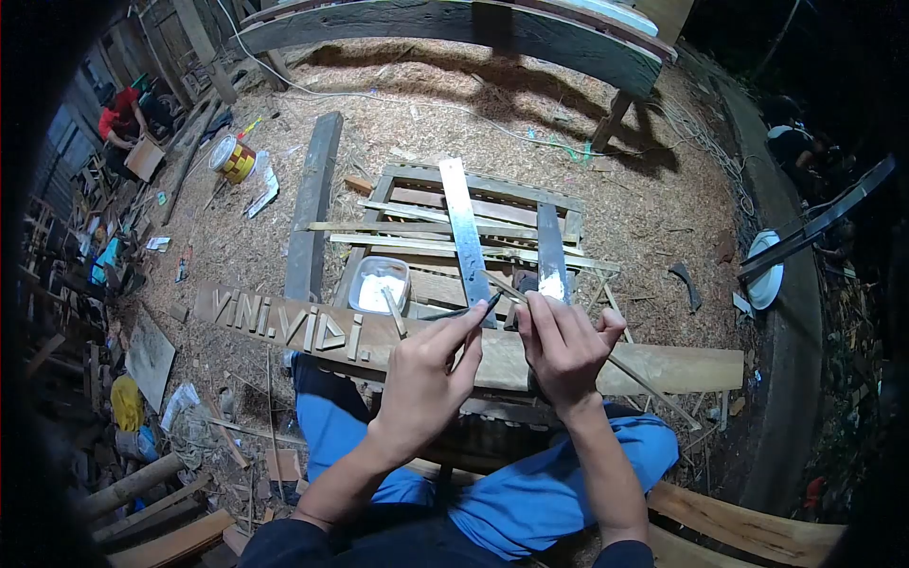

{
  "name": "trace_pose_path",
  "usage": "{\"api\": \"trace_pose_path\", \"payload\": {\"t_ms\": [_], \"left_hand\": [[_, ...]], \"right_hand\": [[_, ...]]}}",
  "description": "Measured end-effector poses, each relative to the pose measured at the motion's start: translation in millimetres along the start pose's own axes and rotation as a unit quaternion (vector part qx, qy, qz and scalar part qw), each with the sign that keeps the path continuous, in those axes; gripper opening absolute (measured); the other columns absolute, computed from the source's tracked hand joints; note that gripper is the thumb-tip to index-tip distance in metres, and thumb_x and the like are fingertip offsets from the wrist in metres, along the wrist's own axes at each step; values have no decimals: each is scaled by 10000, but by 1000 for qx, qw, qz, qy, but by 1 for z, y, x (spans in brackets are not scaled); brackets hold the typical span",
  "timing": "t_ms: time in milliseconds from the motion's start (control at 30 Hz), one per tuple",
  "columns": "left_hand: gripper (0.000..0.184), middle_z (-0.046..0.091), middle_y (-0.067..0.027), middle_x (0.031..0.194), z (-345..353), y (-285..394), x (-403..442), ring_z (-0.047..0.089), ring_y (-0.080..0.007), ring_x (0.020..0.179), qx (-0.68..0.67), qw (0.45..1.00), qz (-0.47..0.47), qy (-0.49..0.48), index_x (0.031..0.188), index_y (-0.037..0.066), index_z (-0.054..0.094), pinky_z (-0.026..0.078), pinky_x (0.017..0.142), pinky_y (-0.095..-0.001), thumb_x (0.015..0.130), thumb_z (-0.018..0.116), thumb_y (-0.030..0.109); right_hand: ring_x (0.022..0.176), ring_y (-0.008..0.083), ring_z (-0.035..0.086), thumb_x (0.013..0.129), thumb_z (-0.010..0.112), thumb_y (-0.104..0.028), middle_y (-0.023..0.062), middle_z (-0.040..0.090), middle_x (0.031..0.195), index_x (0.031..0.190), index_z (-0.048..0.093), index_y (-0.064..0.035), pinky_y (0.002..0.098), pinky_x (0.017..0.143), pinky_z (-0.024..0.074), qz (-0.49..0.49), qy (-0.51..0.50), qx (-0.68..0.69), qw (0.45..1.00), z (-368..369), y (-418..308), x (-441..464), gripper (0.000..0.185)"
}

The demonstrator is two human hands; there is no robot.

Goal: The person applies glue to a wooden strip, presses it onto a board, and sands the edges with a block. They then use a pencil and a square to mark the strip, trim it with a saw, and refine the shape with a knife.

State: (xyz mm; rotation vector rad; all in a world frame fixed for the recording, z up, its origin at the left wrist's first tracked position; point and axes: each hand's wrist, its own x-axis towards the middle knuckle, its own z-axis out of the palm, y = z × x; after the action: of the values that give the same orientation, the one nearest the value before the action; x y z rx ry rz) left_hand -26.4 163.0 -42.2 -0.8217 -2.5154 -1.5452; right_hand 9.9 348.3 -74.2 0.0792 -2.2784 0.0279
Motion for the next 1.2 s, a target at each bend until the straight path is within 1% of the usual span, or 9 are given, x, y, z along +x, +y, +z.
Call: {"api": "trace_pose_path", "payload": {"t_ms": [367,467,533,567,667,767,833,967,1200], "left_hand": [[389,726,-150,885,-1,2,0,622,-138,648,-3,1000,-13,-14,1303,40,703,498,611,-285,916,709,-3],[386,739,-162,912,1,0,-3,650,-155,667,-14,1000,1,-20,1298,38,705,510,620,-290,915,708,-5],[387,748,-169,939,4,-4,-3,683,-177,699,-8,999,53,-6,1296,37,706,524,635,-299,912,707,-9],[387,748,-169,939,4,-3,-3,683,-177,699,-9,999,53,-6,1296,37,706,524,635,-299,912,707,-9],[381,748,-170,938,0,2,-1,701,-191,719,-10,1000,14,-7,1288,31,707,528,643,-313,910,708,-8],[371,745,-163,924,-4,3,0,686,-171,700,1,1000,14,-4,1283,29,710,520,640,-301,913,706,-8],[368,740,-156,901,-6,6,0,662,-152,673,7,1000,-15,-24,1283,28,709,505,624,-292,917,704,-5],[371,734,-152,883,-4,3,-1,638,-140,649,-6,1000,-1,-10,1287,32,708,491,608,-289,918,703,-3],[371,744,-158,913,-4,2,1,670,-176,670,-2,1000,-3,-9,1286,43,712,514,632,-296,917,701,-1]], "right_hand": [[708,89,626,933,751,-274,-47,676,844,1078,744,-130,365,836,299,1,-1,-5,1000,2,0,0,205],[708,89,625,938,744,-275,-48,675,842,1085,743,-131,366,836,300,-2,-9,-4,1000,2,-1,0,206],[710,88,624,939,742,-273,-48,675,843,1092,741,-130,367,837,300,-4,-8,-2,1000,2,0,-1,210],[710,88,624,939,742,-273,-48,675,843,1092,741,-130,367,837,300,-5,-8,-2,1000,2,0,-1,210],[713,89,625,938,743,-275,-46,677,846,1090,741,-126,366,837,301,-3,-13,-2,1000,2,0,-1,213],[713,92,627,938,743,-274,-43,679,847,1083,743,-122,365,835,302,-8,-13,-4,1000,1,-1,-2,210],[715,93,628,937,745,-278,-42,678,844,1077,746,-120,365,833,303,-4,-15,0,1000,1,-2,-1,211],[712,92,627,927,757,-276,-42,678,844,1078,747,-121,366,831,303,-1,-5,4,1000,2,-1,0,217],[698,104,625,917,769,-250,-28,691,846,1059,751,-116,368,834,301,5,-2,8,1000,-1,-2,2,197]]}}
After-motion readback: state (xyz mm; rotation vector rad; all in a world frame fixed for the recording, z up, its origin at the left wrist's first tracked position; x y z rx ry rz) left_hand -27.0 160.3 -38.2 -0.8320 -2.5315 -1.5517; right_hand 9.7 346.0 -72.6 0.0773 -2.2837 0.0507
